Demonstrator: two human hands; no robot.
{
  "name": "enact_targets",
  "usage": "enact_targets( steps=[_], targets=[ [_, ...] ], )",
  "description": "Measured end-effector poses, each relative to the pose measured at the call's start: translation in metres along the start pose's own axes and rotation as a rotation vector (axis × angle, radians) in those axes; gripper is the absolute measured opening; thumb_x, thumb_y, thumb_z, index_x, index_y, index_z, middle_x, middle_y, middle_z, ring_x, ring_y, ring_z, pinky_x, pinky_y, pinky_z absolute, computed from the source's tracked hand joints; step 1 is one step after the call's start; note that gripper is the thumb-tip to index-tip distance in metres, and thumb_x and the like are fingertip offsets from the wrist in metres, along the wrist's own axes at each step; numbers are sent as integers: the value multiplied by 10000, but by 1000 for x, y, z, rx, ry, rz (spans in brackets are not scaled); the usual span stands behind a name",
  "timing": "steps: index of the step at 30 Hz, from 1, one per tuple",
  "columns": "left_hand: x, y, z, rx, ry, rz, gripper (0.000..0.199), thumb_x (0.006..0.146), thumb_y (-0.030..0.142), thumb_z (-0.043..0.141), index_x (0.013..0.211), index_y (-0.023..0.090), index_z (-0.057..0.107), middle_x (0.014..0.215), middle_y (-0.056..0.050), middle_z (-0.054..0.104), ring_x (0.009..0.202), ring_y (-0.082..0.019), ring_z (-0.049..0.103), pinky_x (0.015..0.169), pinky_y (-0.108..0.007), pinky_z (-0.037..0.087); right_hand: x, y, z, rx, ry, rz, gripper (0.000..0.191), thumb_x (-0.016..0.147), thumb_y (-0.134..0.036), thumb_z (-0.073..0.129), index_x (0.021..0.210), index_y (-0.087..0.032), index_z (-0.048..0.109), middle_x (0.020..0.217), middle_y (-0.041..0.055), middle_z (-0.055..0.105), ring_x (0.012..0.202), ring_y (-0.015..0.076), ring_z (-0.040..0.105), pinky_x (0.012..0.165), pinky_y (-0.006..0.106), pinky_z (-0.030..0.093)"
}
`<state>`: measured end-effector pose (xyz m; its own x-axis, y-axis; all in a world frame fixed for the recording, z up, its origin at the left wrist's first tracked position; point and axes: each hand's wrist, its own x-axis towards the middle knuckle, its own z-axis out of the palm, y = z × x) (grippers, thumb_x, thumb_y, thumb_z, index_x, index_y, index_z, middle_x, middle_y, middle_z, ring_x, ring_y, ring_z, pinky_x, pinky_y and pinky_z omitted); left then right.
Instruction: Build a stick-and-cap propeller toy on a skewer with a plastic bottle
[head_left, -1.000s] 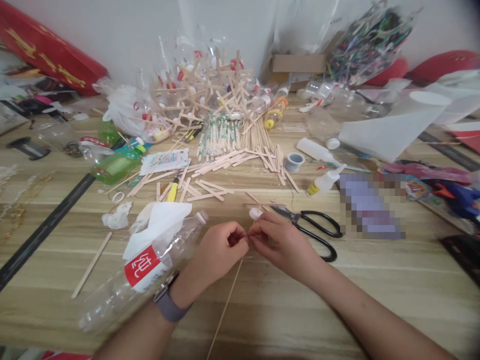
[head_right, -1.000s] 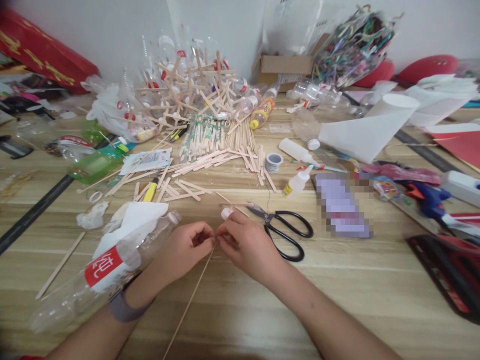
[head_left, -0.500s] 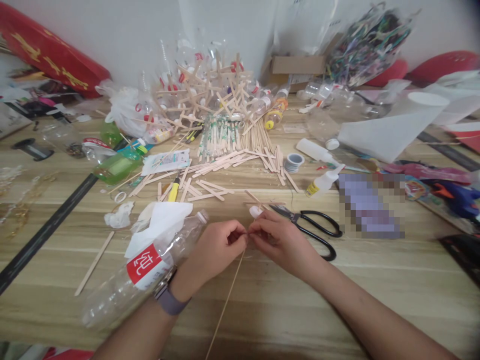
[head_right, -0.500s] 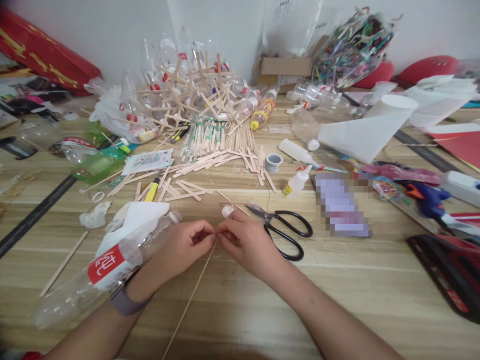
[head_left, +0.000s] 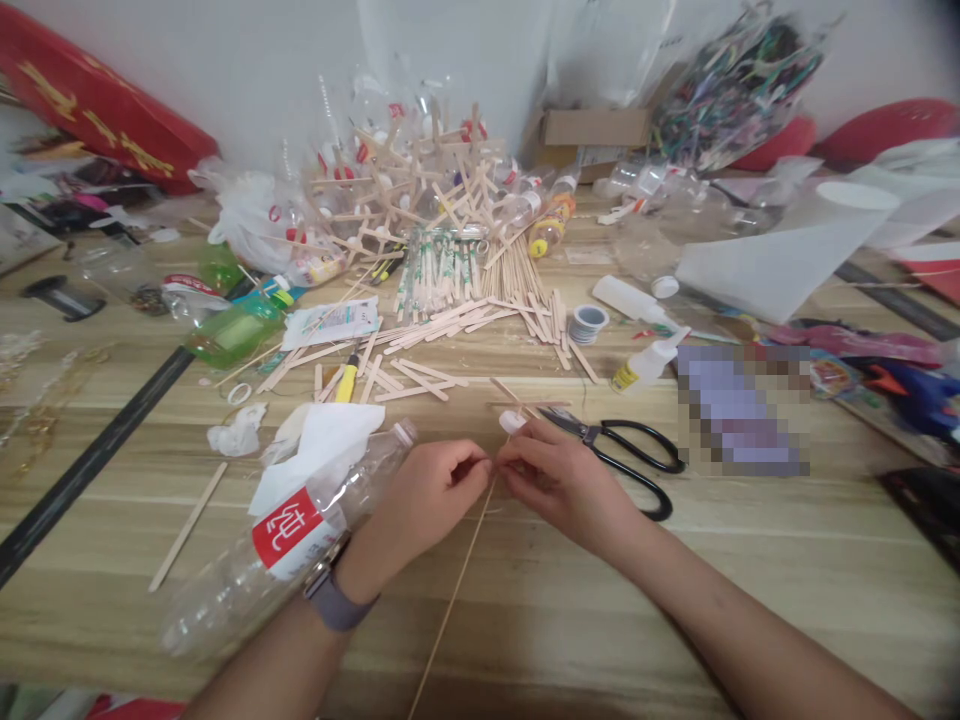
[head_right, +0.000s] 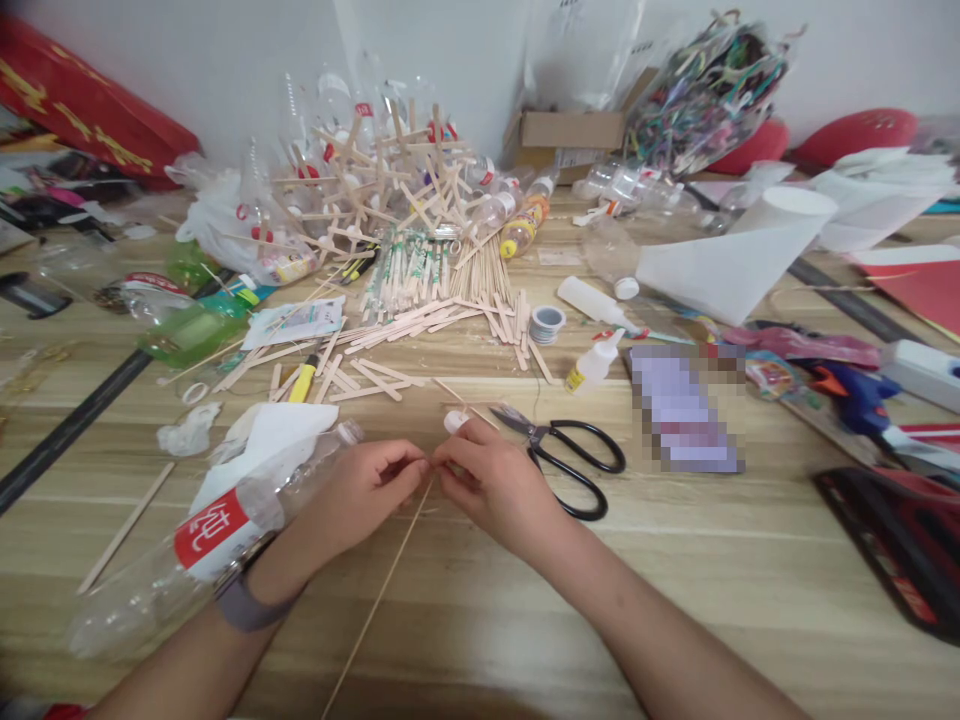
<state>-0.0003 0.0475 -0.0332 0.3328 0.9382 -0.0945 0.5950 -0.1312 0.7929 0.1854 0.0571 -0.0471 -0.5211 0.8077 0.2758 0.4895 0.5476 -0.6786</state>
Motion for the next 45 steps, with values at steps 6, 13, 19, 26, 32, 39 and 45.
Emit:
enact_targets(
  steps=[6,13,19,26,32,39,45],
  targets=[
    [2,0,0,-35,-18,-64,211,871,272,495,756,185,649,574,36,596,546,-122,540,545,-224,368,-1,2,1,-14,3,-3,133,833,-85,548,832,-185,635,823,37,549,651,119,551,581,220,428],
    [1,-4,2,-150,-5,-97,200,872,261,480,854,188,666,613,30,630,558,-124,572,554,-220,409,0,1,2,-24,16,-17,123,840,-91,550,819,-180,632,795,29,543,639,117,544,568,213,421],
    [2,-5,1,-193,-25,-107,192,869,255,486,876,187,666,614,31,634,561,-126,583,543,-216,410,-1,1,2,-28,14,-7,125,861,-108,542,837,-184,639,816,38,559,667,129,565,592,227,439],
    [1,-2,-2,-121,-13,-67,192,879,268,513,849,190,686,637,29,654,592,-128,584,568,-219,399,0,1,2,-38,15,6,138,849,-80,531,825,-181,622,796,35,548,646,128,550,569,221,413],
    [2,-3,-1,-79,1,-39,224,901,275,491,793,191,668,634,27,644,616,-135,579,592,-228,398,0,-1,3,-22,33,16,140,839,-72,537,799,-187,605,771,15,535,612,111,522,536,207,385],
    [2,-5,1,2,78,-40,186,869,253,511,820,190,679,772,-6,712,692,-159,604,616,-247,409,0,-1,3,2,38,118,128,826,-82,515,762,-184,558,703,-5,522,571,109,491,516,214,369],
    [2,0,0,1,73,-107,183,830,278,551,867,191,708,745,-7,696,660,-158,585,600,-246,404,1,-4,5,94,33,218,108,837,-156,507,748,-186,560,661,-11,539,556,115,472,501,225,360]
  ],
)
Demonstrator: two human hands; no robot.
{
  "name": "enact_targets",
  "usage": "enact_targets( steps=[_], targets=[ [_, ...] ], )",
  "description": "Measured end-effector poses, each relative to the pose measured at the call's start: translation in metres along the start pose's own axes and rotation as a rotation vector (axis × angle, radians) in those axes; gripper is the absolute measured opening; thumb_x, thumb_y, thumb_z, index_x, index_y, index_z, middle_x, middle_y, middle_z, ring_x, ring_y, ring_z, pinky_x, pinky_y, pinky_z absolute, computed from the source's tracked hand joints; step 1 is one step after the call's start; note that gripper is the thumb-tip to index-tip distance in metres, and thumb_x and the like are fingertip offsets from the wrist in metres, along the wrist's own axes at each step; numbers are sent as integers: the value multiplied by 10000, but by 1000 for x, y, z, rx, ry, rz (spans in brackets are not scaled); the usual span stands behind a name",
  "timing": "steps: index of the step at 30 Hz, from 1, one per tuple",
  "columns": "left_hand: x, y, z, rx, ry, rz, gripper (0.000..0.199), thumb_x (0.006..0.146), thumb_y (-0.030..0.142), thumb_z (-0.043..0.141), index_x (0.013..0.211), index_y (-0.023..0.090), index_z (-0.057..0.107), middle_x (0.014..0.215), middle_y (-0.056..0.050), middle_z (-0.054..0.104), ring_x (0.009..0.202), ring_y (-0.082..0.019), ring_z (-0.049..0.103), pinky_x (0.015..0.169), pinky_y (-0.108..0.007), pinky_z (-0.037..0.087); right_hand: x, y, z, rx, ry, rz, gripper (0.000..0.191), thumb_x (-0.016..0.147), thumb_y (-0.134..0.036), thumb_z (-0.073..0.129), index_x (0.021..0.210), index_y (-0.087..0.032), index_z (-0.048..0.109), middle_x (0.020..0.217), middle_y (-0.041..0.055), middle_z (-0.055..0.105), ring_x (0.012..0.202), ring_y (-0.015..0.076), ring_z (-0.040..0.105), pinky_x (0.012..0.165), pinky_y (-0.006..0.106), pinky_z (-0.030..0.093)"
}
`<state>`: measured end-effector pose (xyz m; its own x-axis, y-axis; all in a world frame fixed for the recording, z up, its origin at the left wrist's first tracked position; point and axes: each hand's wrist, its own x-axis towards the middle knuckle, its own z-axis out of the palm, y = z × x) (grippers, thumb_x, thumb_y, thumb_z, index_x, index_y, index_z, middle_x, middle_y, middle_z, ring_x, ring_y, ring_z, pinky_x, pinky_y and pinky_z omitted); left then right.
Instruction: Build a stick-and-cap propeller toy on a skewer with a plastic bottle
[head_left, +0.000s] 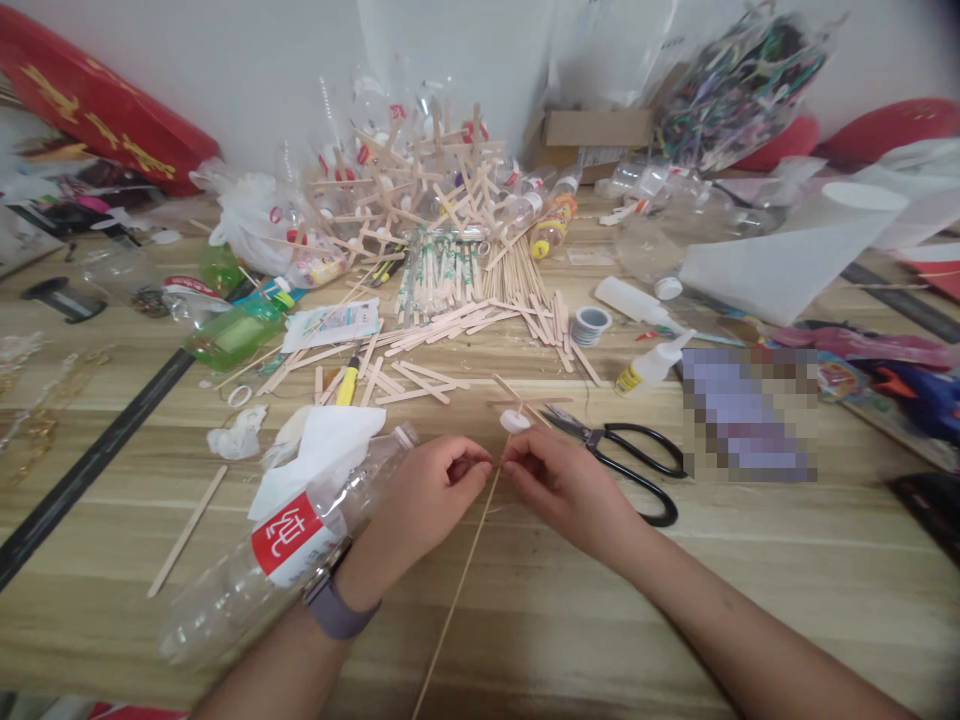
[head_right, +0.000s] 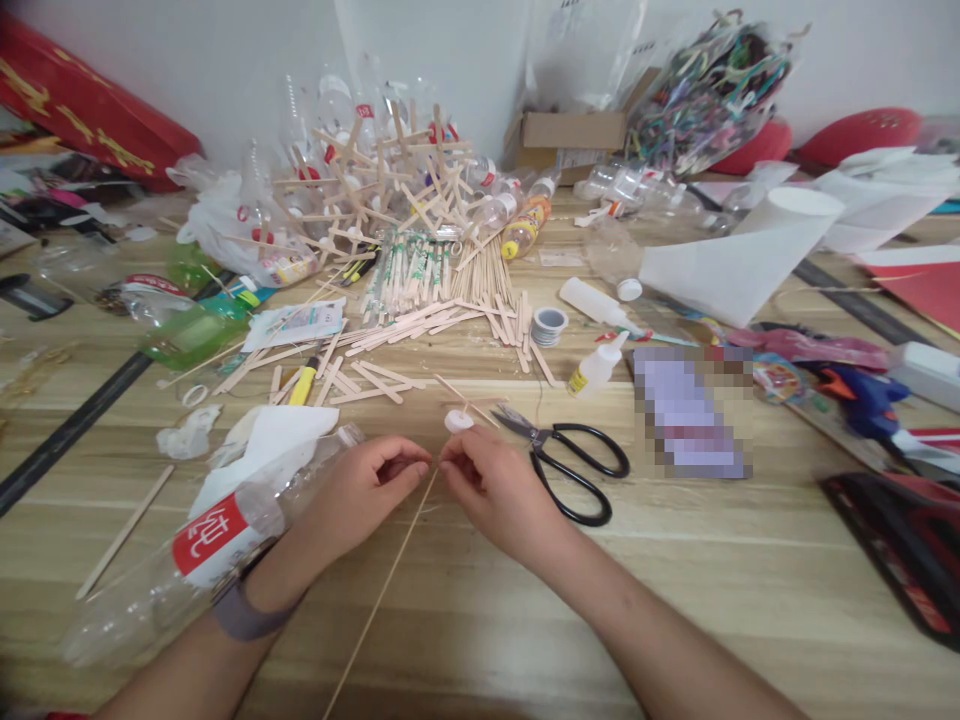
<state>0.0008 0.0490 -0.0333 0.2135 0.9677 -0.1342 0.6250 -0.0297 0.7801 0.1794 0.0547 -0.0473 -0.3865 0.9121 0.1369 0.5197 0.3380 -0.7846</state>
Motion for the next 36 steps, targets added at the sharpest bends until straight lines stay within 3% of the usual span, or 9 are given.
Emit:
enact_targets(
  steps=[7,13,21,26,32,36],
  targets=[
    [-1,4,2,-53,-61,-53,204,797,306,563,797,174,719,610,20,600,573,-134,486,525,-233,315,0,-1,2,170,-34,128,129,852,-242,522,756,-186,587,617,-23,534,534,110,460,472,222,341],
    [-1,7,1,-64,-146,-96,243,811,299,510,612,182,584,529,56,437,524,-113,389,500,-239,248,-2,0,4,281,-74,162,127,869,-251,506,774,-201,572,607,-31,528,529,111,462,456,216,324],
    [0,1,3,-120,-131,-115,200,815,308,504,664,185,554,614,39,528,599,-134,474,548,-240,322,-5,-3,4,199,-53,107,144,878,-255,504,771,-199,581,654,-10,561,587,129,489,519,237,377],
    [0,0,4,-154,-120,-129,206,814,308,503,647,189,523,611,48,497,600,-130,460,546,-239,319,-6,-5,3,180,-47,91,149,889,-261,485,785,-198,571,669,-9,550,603,133,478,541,249,375],
    [0,3,2,-221,-135,-140,227,834,334,499,700,183,602,594,52,518,560,-125,457,530,-237,328,-3,-1,2,174,-19,88,143,892,-237,461,772,-204,531,616,-34,493,544,118,425,489,232,330],
    [1,2,2,-203,-104,-127,228,843,299,486,737,177,648,661,24,616,654,-150,545,595,-241,376,-3,-2,4,67,-1,51,161,886,-210,443,738,-206,508,588,-35,481,521,120,423,475,235,314]
  ],
)
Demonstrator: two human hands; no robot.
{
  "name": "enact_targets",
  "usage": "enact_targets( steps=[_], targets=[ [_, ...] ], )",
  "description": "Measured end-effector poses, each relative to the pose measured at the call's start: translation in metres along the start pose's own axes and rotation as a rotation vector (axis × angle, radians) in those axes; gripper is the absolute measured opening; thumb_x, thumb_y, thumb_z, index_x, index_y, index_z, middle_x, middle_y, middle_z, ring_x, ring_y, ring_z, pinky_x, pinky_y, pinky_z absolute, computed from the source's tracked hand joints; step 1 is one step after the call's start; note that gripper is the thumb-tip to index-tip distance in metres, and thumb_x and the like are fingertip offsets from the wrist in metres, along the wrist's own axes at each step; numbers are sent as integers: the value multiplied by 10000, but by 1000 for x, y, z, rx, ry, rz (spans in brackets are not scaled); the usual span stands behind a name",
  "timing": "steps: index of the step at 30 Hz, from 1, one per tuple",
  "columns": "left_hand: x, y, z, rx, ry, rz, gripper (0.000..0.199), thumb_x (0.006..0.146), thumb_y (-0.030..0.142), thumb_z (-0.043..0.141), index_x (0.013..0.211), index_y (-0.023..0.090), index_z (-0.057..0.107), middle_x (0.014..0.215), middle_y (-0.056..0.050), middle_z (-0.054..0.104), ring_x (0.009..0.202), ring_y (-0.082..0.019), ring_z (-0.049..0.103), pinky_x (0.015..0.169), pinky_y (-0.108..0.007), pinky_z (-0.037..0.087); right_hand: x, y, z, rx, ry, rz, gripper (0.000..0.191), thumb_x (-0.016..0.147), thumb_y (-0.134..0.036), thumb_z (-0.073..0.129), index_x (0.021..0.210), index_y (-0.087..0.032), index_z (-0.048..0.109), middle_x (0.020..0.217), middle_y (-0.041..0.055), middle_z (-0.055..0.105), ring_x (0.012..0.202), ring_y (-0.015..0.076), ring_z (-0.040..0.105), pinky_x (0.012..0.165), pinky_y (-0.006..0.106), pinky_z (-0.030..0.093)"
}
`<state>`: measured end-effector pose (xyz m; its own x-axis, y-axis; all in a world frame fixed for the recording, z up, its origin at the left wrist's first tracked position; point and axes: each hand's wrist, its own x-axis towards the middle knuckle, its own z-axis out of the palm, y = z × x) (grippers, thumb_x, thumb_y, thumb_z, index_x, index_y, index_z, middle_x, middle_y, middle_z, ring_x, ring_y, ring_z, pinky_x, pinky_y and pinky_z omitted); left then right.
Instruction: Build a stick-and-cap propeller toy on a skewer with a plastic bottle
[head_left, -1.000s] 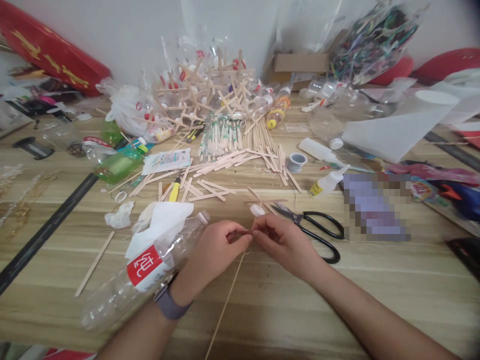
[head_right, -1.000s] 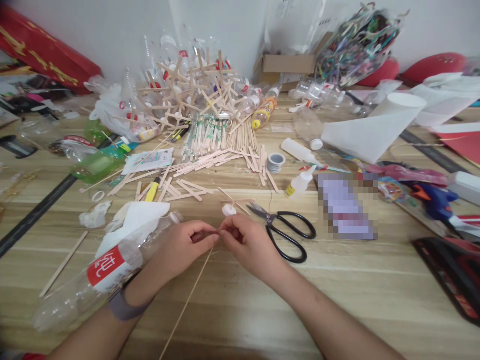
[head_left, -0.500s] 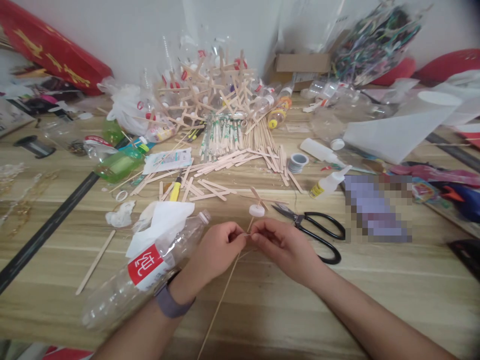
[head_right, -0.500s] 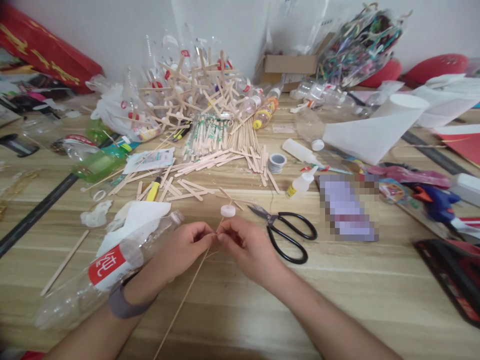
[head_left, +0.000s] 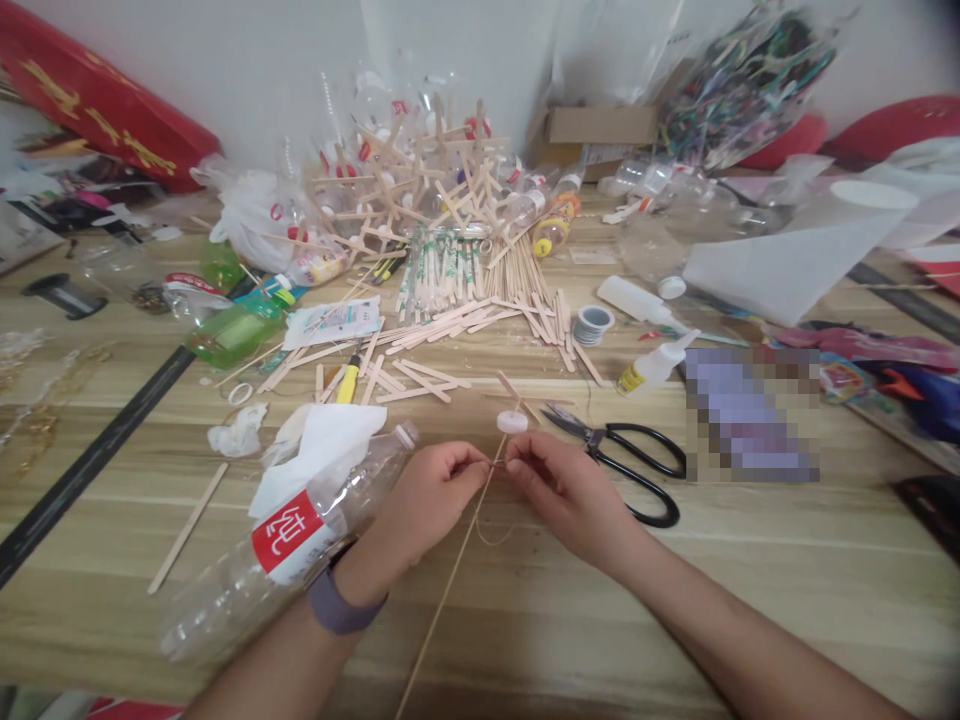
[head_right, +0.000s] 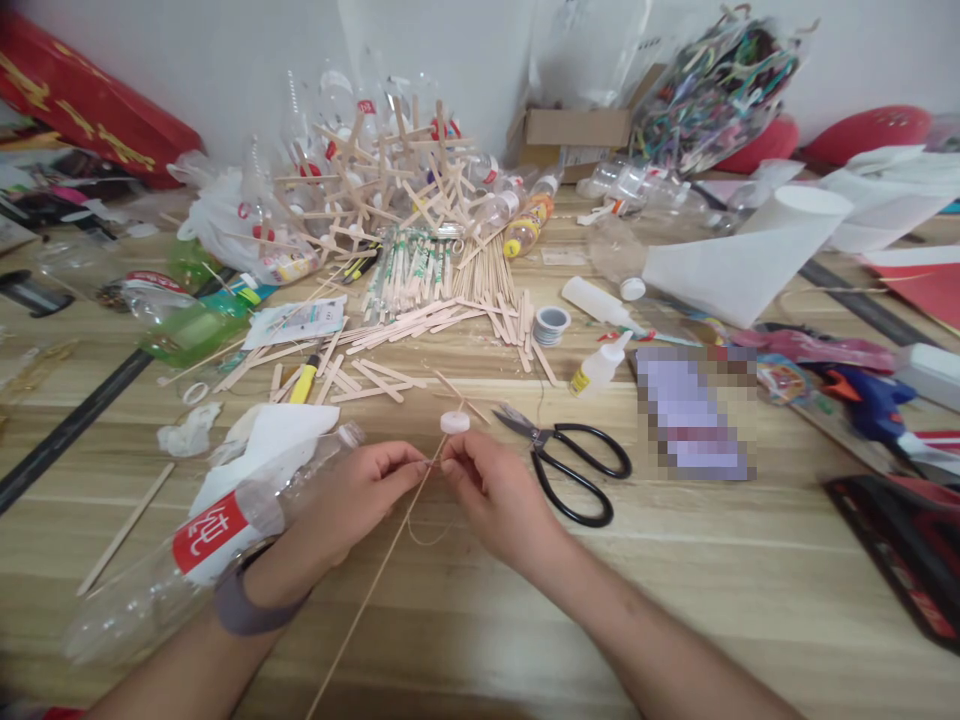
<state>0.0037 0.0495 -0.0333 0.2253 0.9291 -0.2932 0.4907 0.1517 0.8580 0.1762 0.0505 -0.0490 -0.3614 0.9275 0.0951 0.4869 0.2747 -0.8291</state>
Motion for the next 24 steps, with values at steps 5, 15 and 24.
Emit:
enact_targets(
  steps=[5,15,24],
  targets=[
    [-2,0,2,131,68,47,193,847,244,485,765,183,649,677,11,652,640,-151,571,580,-241,381,-2,-1,3,-115,60,-4,161,884,-188,442,743,-208,516,559,-30,504,481,126,442,451,236,322],
    [-9,-7,15,496,224,355,259,860,93,451,1059,203,576,929,-52,678,842,-197,643,771,-315,495,-7,5,3,-579,173,-199,144,865,-135,466,760,-190,548,683,42,627,556,174,561,529,283,374],
    [-9,-5,13,649,160,405,248,943,168,403,926,175,650,844,-65,640,814,-210,617,728,-317,476,-7,-3,2,-849,198,-415,226,907,-105,457,730,-176,578,676,54,602,601,199,533,602,334,331]
  ],
)
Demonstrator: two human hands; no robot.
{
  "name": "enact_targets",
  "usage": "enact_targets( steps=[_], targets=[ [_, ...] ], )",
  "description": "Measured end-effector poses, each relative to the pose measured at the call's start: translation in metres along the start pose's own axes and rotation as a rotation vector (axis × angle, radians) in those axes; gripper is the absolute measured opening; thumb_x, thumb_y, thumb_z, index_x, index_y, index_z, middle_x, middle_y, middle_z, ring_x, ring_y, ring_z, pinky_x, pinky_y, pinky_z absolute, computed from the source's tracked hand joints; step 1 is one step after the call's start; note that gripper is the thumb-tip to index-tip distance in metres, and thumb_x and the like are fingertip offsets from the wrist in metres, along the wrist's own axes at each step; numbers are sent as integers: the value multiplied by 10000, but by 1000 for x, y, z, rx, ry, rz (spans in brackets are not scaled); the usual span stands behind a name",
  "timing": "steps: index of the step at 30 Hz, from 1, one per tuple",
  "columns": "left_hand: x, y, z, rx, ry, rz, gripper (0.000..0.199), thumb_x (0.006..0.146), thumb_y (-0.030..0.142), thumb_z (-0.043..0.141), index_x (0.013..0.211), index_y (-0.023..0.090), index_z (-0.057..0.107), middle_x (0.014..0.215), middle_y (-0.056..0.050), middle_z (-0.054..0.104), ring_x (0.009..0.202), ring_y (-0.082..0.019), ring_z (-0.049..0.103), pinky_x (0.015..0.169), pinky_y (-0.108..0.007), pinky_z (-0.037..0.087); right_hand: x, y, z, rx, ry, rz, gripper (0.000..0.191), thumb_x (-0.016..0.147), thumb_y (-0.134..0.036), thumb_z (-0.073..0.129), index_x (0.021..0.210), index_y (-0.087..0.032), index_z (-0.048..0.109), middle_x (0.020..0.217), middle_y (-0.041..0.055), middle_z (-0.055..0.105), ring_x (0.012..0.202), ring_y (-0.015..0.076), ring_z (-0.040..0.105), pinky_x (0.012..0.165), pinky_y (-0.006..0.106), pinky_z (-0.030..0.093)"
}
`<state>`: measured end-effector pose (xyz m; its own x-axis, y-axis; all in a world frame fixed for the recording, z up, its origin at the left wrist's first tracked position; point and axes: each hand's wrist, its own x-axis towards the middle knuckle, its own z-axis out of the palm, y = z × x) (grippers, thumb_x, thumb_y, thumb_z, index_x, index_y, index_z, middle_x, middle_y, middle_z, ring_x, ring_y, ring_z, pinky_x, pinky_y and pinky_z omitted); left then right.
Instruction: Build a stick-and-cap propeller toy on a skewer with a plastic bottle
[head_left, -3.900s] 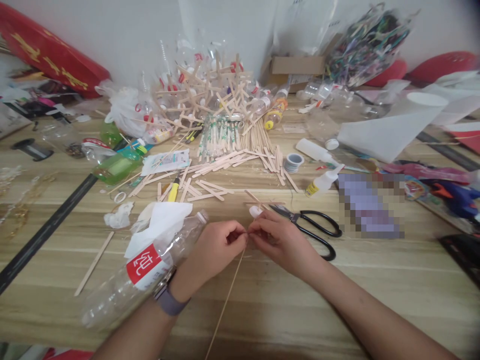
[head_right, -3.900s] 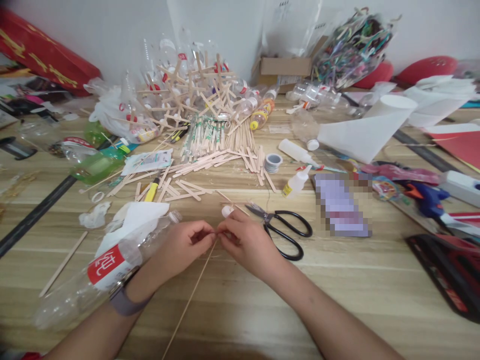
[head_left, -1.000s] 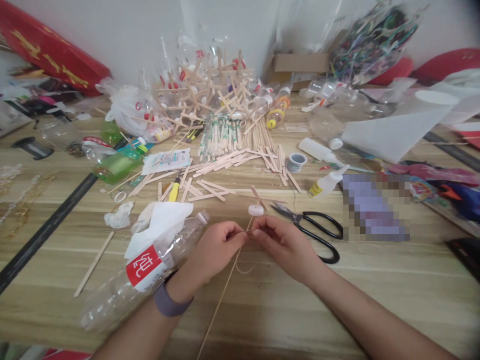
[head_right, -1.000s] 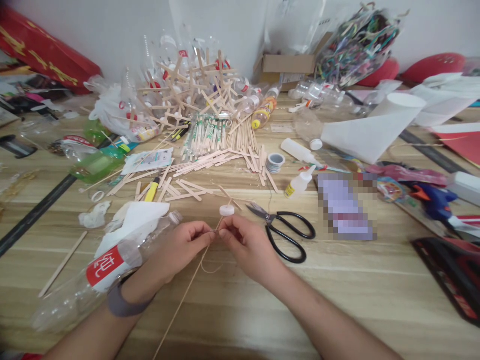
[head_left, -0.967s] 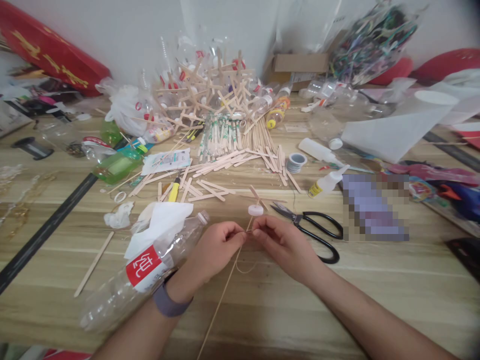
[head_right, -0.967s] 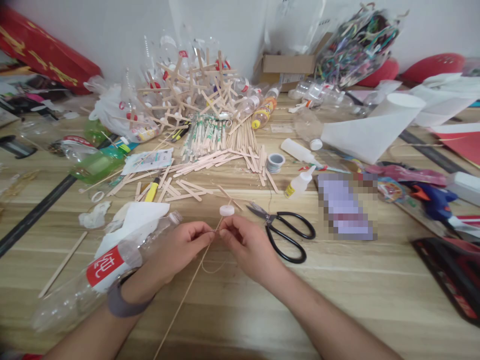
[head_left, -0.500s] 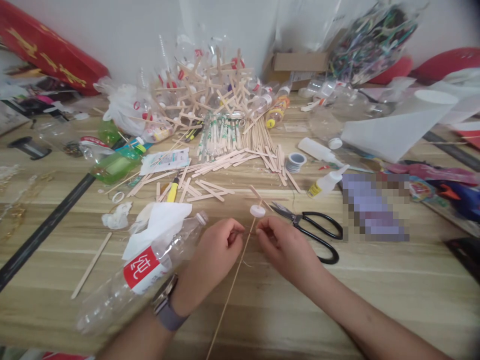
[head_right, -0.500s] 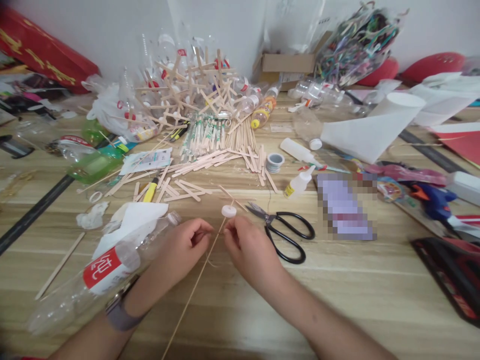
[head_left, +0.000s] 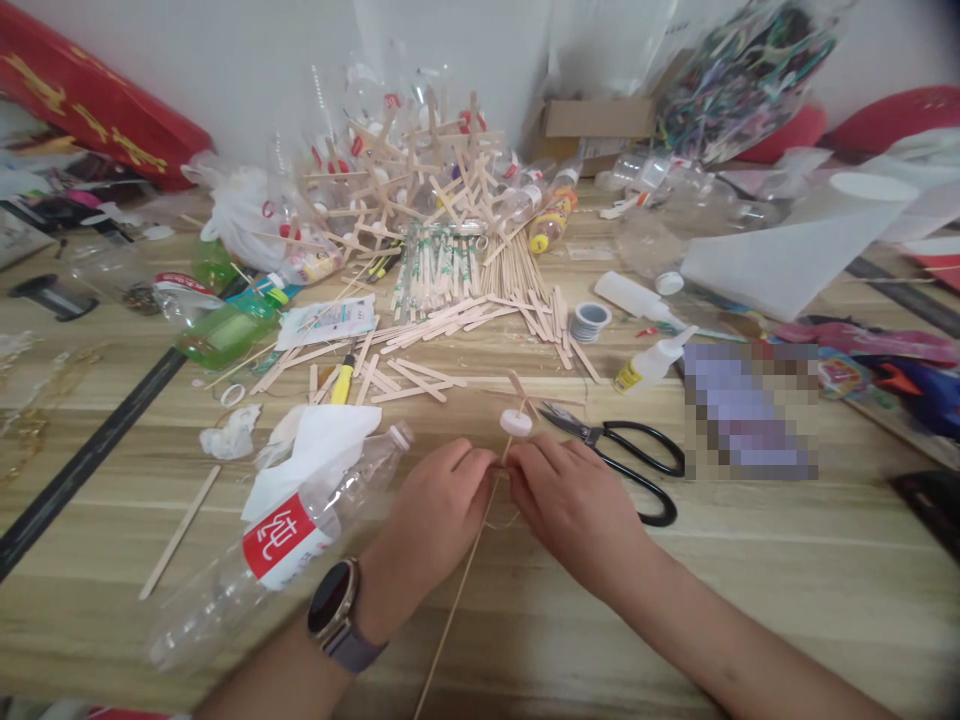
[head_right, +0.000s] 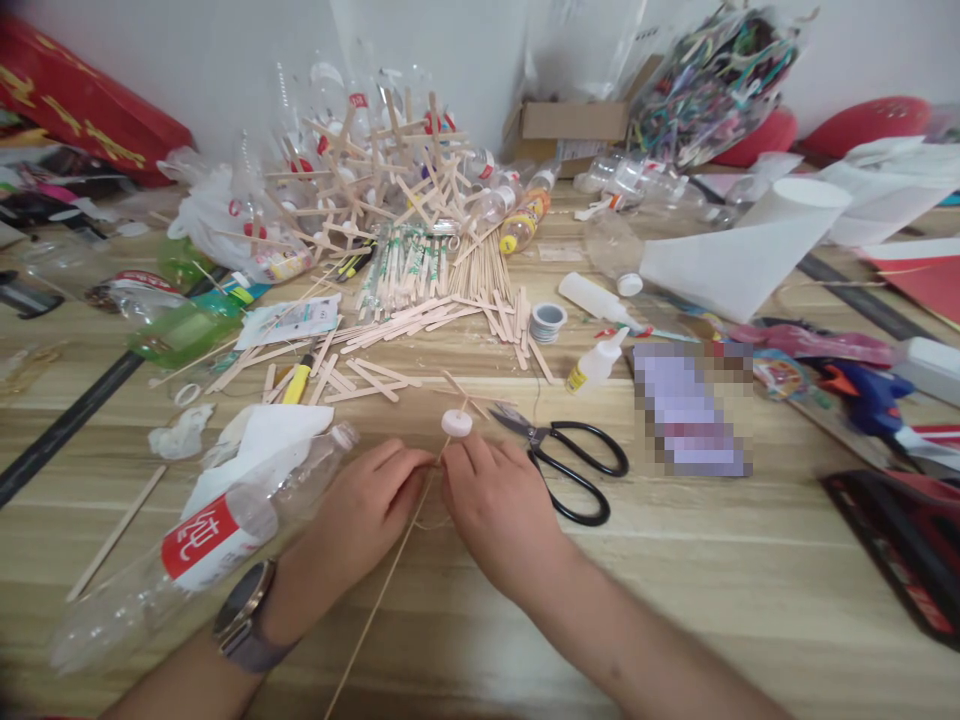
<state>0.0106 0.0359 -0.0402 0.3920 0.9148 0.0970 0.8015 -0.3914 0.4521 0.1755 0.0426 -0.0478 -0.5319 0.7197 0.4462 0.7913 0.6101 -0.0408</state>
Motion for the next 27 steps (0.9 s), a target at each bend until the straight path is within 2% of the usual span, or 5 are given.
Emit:
enact_targets(
  steps=[6,10,14,19,27],
  targets=[
    [0,1,-5,-138,4,-34,203,845,79,458,836,174,638,798,-37,631,747,-173,594,674,-273,426,0,1,0,23,22,-7,225,911,-118,471,724,-185,577,657,34,591,592,190,522,621,323,329],
    [2,-2,-7,-183,-34,-55,206,789,45,467,783,173,628,764,-20,614,707,-156,568,630,-255,393,1,1,2,33,44,-29,246,915,-104,448,720,-185,574,658,26,591,587,185,523,626,315,345],
    [3,-4,-9,-216,-80,-50,195,803,51,483,741,170,625,729,-8,592,689,-146,541,615,-250,364,0,2,3,72,39,-23,242,921,-127,446,728,-184,578,670,24,597,592,187,536,625,311,364],
    [5,-6,-9,-278,-79,-42,166,796,59,533,721,171,630,669,20,543,642,-126,500,594,-236,336,-1,3,4,107,24,-9,223,916,-133,456,744,-178,590,680,26,605,595,186,542,618,302,375],
    [5,-7,-8,-305,-78,-71,137,826,101,532,734,168,610,710,11,570,664,-129,515,599,-232,344,-1,2,5,145,-1,25,171,891,-141,509,747,-168,598,697,33,618,601,189,554,603,304,379]
  ],
)
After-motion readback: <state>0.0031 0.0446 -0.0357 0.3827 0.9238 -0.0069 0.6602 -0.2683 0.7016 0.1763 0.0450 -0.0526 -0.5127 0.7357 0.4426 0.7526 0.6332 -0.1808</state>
